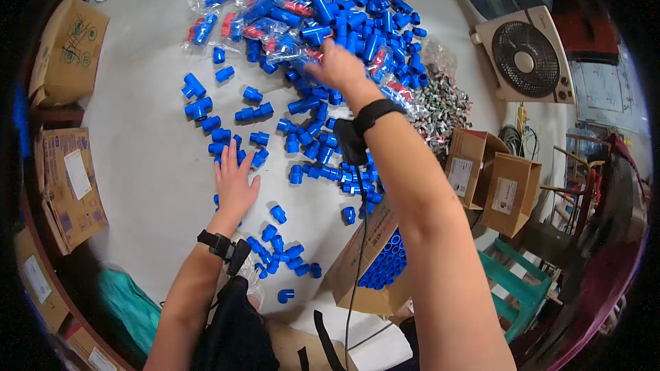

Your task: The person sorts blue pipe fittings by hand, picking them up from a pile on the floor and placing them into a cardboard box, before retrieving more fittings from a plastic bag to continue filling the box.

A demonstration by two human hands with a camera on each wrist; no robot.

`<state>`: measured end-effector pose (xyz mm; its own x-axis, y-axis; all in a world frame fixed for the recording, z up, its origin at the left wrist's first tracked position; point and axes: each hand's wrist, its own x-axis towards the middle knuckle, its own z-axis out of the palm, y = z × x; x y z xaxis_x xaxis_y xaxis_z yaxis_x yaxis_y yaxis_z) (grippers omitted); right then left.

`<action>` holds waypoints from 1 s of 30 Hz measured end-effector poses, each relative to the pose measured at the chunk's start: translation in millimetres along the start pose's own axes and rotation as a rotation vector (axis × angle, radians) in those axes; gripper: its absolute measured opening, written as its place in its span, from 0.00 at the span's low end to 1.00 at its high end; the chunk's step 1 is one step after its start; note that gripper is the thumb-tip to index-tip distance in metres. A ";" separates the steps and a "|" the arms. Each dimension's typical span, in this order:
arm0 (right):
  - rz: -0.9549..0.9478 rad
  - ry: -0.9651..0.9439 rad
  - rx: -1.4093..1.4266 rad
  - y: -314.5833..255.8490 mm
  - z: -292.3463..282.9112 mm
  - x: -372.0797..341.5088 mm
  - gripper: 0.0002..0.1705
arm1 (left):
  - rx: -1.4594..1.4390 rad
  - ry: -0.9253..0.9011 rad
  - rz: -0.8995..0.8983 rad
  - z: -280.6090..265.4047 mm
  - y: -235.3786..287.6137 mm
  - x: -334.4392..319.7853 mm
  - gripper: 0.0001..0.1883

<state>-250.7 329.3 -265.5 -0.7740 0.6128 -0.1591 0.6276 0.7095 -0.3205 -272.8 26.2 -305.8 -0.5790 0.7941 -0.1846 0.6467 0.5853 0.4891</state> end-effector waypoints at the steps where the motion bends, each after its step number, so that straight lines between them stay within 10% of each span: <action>1: 0.007 -0.099 -0.088 -2.0 6.6 -5.3 0.29 | 0.051 0.003 -0.070 -2.6 4.8 -0.7 0.28; 2: -0.009 -0.158 -0.143 -1.2 20.7 -9.0 0.43 | 0.101 0.004 -0.140 -3.9 6.7 -1.6 0.28; 10: -0.071 0.139 -0.082 -1.0 10.6 8.3 0.21 | 0.038 0.020 -0.040 -2.6 -13.1 -8.6 0.25; 19: -0.059 -0.009 0.062 11.8 -53.7 42.2 0.17 | -0.035 0.064 -0.085 7.6 -8.0 -16.6 0.26; 30: 0.321 0.239 0.968 65.9 -94.1 47.9 0.12 | -0.021 0.254 -0.164 6.2 -38.6 2.1 0.28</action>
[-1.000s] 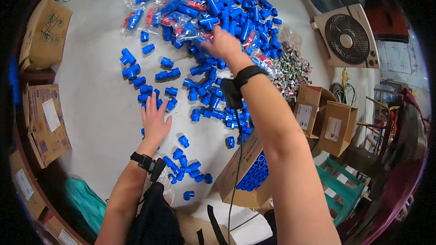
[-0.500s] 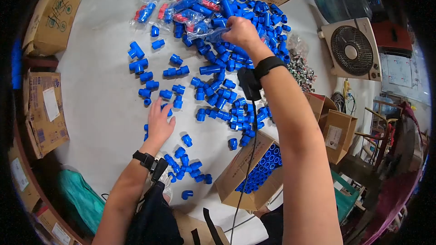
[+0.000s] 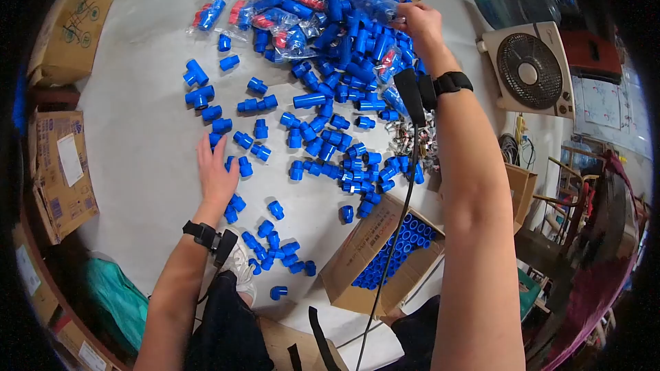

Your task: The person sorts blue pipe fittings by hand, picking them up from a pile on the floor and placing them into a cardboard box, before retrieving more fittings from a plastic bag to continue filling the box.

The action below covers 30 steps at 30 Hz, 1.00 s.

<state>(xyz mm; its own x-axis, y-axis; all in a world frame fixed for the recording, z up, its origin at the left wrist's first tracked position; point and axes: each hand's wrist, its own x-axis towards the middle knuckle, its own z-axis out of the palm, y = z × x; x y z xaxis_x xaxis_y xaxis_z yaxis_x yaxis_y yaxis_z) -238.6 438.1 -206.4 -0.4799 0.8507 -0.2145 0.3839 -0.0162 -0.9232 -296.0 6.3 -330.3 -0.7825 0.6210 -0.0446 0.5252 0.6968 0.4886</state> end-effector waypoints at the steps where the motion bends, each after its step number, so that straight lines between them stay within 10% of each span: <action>1: 0.010 0.075 0.082 3.5 -4.2 1.8 0.11 | -0.038 -0.028 0.028 -0.3 3.7 -2.8 0.27; 7: 0.067 0.078 -0.097 54.9 -14.7 -0.6 0.13 | -0.155 -0.085 0.083 0.9 26.4 -14.7 0.21; 10: -0.370 0.396 -0.831 65.3 2.6 -29.6 0.16 | -0.200 -0.140 0.103 1.4 30.3 -16.4 0.19; 13: -0.792 0.165 -0.861 71.7 26.8 -52.4 0.14 | -0.220 -0.170 0.123 4.8 31.1 -18.8 0.18; 17: -0.752 -0.154 -0.955 79.4 64.9 -58.6 0.25 | -0.227 -0.148 0.115 5.4 32.2 -17.7 0.16; 20: -0.362 -0.305 -1.042 91.5 83.2 -47.1 0.42 | -0.240 -0.176 0.101 2.1 29.7 -15.5 0.15; 30: -0.731 -0.319 -0.832 106.9 100.3 -137.0 0.28 | -0.221 -0.188 0.093 2.2 33.3 -16.5 0.14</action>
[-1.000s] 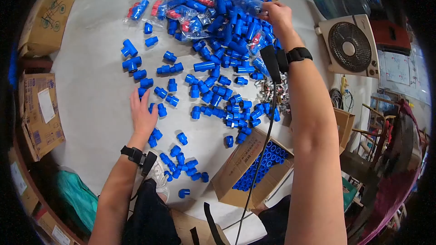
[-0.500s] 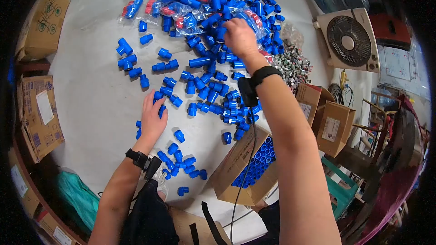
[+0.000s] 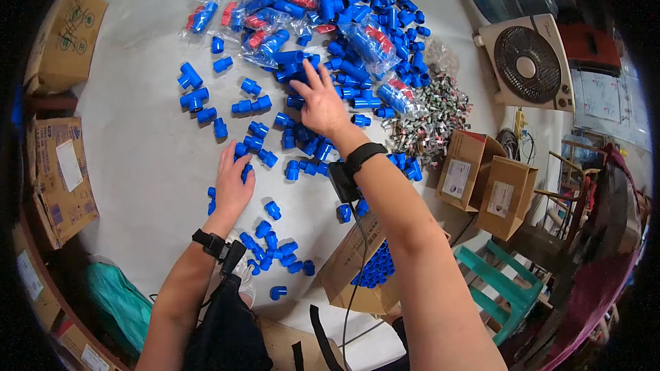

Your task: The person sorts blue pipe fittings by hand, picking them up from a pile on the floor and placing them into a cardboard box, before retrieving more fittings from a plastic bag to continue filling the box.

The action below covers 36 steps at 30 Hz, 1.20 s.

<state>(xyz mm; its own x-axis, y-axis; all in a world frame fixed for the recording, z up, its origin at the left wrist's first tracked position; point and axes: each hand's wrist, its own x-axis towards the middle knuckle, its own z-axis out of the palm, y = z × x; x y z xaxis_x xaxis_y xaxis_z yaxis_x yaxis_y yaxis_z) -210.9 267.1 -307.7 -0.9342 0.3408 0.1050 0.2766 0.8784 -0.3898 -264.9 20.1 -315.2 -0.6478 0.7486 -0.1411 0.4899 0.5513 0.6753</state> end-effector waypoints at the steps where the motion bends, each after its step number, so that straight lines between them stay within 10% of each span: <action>1: 0.003 0.003 0.001 0.0 0.7 -3.4 0.28 | 0.002 -0.002 0.003 0.4 -0.3 -0.5 0.14; 3: 0.048 -0.030 0.271 2.2 3.2 -8.0 0.23 | -0.001 0.007 0.023 1.4 -2.2 -0.7 0.14; 11: 0.293 0.214 -0.425 44.4 -20.0 -5.9 0.17 | -0.015 0.004 0.038 1.0 -4.7 -2.4 0.14; 13: 0.444 -0.426 -0.230 20.0 -40.2 2.6 0.15 | -0.015 0.016 0.040 1.8 -5.1 -1.1 0.14; 17: 0.104 0.065 -0.292 73.8 -35.2 12.2 0.14 | -0.015 0.016 0.033 0.9 -4.5 -1.5 0.13; 19: 0.437 0.014 -0.198 79.5 -59.5 31.2 0.17 | -0.011 0.006 0.031 -0.4 -6.7 -2.1 0.13; 24: 0.305 0.025 -0.312 117.3 -49.7 27.1 0.22 | -0.013 0.023 0.042 1.6 -4.5 -1.2 0.13; 36: 0.302 -0.049 -0.111 -29.1 25.4 -69.4 0.33 | 0.005 -0.038 0.071 8.3 4.2 -3.1 0.15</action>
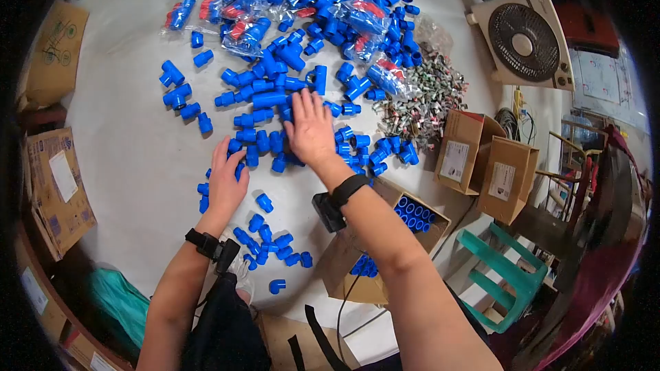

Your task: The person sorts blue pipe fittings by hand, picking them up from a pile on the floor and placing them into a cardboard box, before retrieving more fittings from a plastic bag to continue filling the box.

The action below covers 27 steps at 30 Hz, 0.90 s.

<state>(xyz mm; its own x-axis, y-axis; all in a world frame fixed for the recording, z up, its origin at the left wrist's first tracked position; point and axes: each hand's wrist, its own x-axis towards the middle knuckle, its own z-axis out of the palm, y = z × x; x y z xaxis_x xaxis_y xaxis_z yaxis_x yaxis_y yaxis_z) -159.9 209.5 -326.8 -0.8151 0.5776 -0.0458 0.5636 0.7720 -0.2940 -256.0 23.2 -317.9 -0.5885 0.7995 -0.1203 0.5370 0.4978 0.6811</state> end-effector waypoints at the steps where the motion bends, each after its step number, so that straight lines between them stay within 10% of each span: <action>1: -0.015 -0.013 0.036 -6.6 0.4 -6.3 0.33 | -0.001 -0.008 0.004 2.0 1.4 -0.7 0.15; 11: -0.062 -0.098 0.140 -33.0 -2.3 -31.2 0.33 | -0.053 -0.008 -0.006 -0.9 3.1 -2.5 0.18; 17: 0.389 0.419 0.136 56.3 -1.8 1.3 0.31 | 0.089 0.217 -0.097 -33.9 -19.6 -21.4 0.20; 20: 0.590 0.031 0.513 69.7 -19.5 3.7 0.33 | 0.114 0.206 -0.243 -24.4 -32.0 -34.2 0.20; 23: 0.497 -0.204 0.541 42.4 -25.4 -11.2 0.33 | 0.058 0.082 -0.172 -10.5 -30.1 -41.2 0.20; 27: 0.301 0.121 0.360 16.9 -7.6 -39.6 0.29 | -0.199 -0.050 -0.100 -9.8 -13.2 -31.6 0.19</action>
<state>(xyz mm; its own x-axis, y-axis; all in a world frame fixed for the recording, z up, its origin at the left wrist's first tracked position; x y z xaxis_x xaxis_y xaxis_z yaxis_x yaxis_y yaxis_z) -117.0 201.6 -322.8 -0.5895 0.8044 -0.0739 0.6720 0.4376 -0.5975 -250.4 -11.9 -316.1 -0.5993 0.7677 -0.2266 0.3451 0.5032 0.7923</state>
